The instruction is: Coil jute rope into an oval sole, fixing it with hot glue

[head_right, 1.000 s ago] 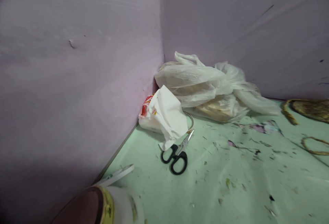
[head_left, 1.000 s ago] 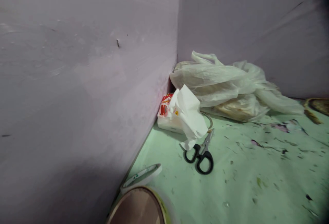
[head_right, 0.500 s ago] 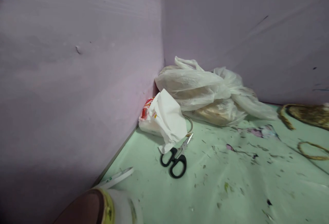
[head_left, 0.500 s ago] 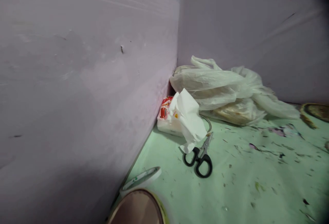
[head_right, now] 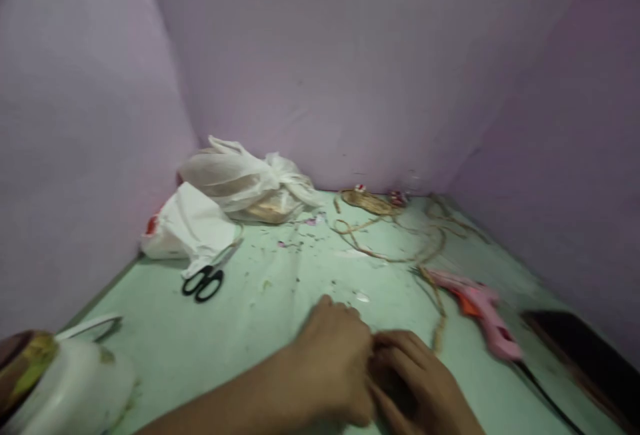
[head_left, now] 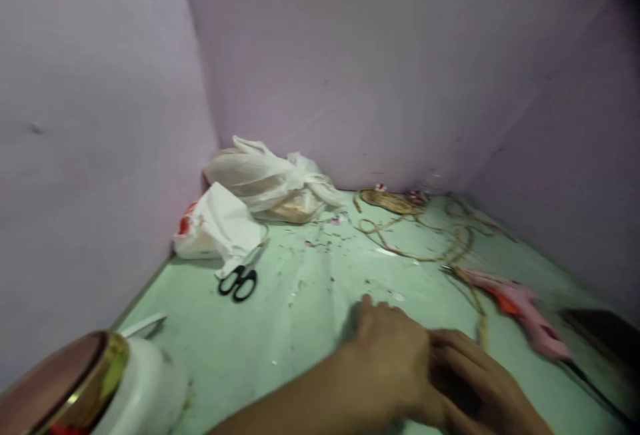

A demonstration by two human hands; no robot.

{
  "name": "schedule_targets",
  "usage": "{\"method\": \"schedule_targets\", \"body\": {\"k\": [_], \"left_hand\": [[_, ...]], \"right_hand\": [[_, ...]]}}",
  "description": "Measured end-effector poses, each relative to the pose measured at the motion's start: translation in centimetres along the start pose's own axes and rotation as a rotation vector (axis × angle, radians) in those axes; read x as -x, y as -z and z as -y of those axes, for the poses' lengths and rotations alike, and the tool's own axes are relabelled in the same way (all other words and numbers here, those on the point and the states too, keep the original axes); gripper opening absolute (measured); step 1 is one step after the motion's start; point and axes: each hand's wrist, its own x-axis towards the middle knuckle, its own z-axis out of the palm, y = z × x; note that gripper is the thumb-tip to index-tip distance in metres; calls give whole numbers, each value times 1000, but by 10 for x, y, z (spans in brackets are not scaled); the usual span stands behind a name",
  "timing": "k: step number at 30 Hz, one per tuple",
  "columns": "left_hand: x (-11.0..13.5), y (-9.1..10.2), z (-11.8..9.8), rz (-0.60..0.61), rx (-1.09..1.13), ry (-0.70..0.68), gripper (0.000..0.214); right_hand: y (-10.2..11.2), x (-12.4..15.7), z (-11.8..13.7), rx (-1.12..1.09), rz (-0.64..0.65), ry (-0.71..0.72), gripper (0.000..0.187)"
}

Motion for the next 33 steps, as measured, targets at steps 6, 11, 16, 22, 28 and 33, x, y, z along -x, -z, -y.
{"method": "schedule_targets", "body": {"k": [6, 11, 16, 22, 28, 33], "left_hand": [[25, 13, 0, -108, -104, 61, 23], [28, 0, -8, -199, -116, 113, 20], [25, -5, -8, -290, -72, 80, 24], [24, -9, -5, -296, -71, 36, 15], [25, -11, 0, -337, -67, 48, 17], [25, -12, -4, -350, -103, 70, 27]], "right_hand": [[6, -13, 7, -165, 28, -3, 6], [5, -10, 7, -195, 16, -7, 5], [3, -12, 9, -206, -18, -64, 11], [-1, -10, 10, -186, -14, -99, 14], [5, -5, 10, -221, 36, -119, 14], [27, -1, -4, -326, -170, -334, 19]]}}
